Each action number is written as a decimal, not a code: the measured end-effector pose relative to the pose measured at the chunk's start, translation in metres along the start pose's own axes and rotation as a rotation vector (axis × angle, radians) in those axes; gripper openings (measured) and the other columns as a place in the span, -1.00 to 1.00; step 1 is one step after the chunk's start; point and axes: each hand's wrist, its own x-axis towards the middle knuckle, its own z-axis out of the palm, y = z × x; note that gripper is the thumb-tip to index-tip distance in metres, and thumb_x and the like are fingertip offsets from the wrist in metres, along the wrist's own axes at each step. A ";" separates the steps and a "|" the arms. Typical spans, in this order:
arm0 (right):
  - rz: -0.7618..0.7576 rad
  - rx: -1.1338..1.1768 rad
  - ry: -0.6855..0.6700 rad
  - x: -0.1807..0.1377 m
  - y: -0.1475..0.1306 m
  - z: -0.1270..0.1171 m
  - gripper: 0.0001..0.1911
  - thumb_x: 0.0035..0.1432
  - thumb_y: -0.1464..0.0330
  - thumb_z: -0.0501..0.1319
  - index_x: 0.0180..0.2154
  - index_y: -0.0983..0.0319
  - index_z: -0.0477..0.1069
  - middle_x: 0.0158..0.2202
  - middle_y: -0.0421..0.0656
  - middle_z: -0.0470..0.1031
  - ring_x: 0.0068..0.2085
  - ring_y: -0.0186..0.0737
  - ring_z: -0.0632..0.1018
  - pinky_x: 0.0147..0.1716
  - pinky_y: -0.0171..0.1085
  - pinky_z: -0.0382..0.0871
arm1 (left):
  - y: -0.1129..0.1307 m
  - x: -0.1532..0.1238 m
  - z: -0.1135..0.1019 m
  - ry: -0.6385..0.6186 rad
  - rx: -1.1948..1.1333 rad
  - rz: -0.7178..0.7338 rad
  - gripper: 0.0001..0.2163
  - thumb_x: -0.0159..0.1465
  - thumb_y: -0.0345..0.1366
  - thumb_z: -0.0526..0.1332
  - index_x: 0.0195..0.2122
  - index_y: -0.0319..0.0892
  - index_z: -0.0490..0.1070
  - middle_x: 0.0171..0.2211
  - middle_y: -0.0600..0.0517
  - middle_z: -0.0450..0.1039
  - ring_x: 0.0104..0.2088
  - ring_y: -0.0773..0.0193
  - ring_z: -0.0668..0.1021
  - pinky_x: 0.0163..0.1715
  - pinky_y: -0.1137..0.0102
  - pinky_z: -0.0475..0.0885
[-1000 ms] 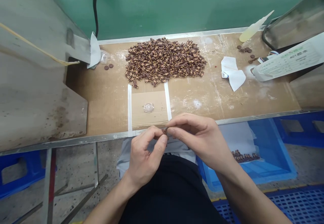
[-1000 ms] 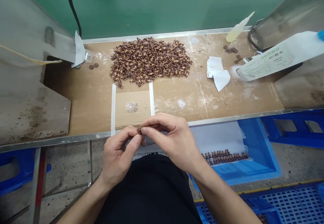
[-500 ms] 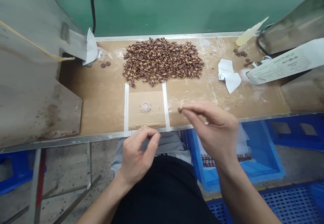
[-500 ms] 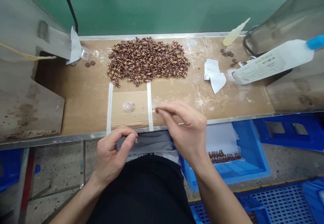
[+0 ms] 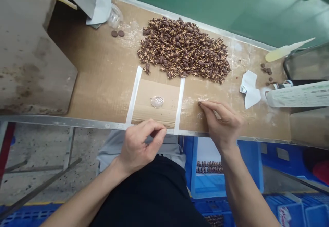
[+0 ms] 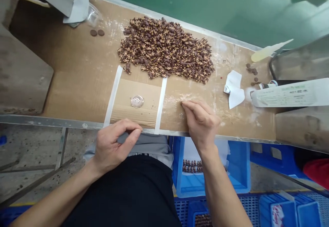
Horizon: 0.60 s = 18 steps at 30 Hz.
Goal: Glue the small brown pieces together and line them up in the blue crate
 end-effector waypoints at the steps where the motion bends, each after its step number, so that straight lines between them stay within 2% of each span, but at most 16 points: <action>1: 0.000 0.003 -0.001 0.001 0.000 0.000 -0.86 0.59 0.32 0.43 -0.09 0.07 0.81 -0.10 -0.13 0.86 -0.08 0.00 0.86 -0.02 -0.04 0.80 | -0.001 0.000 0.000 0.002 -0.002 0.006 -0.85 0.53 -0.52 0.33 -0.17 -0.14 0.57 -0.31 0.08 0.71 -0.36 0.32 0.68 -0.31 0.42 0.51; 8: -0.021 0.015 0.011 0.002 -0.003 0.001 -0.87 0.55 0.40 0.46 -0.07 0.07 0.81 -0.10 -0.14 0.86 -0.09 -0.02 0.86 -0.03 -0.09 0.80 | -0.001 0.001 -0.001 -0.009 -0.024 0.022 -0.83 0.53 -0.53 0.31 -0.19 -0.13 0.54 -0.35 0.11 0.62 -0.41 0.37 0.60 -0.35 0.43 0.47; 14: -0.038 -0.003 0.001 0.001 -0.001 0.000 -0.88 0.55 0.42 0.47 -0.07 0.08 0.81 -0.11 -0.14 0.86 -0.10 -0.03 0.86 -0.04 -0.10 0.78 | -0.002 0.000 -0.001 -0.007 -0.031 0.021 -0.83 0.53 -0.53 0.31 -0.19 -0.12 0.55 -0.35 0.10 0.65 -0.41 0.34 0.63 -0.34 0.41 0.49; 18: -0.015 -0.013 -0.025 0.002 -0.002 -0.002 -0.87 0.57 0.39 0.45 -0.05 0.07 0.81 -0.08 -0.11 0.86 -0.08 0.01 0.86 -0.02 -0.04 0.78 | -0.001 0.001 -0.002 -0.018 -0.026 -0.007 -0.83 0.52 -0.52 0.33 -0.19 -0.10 0.57 -0.34 0.09 0.69 -0.40 0.31 0.66 -0.35 0.39 0.50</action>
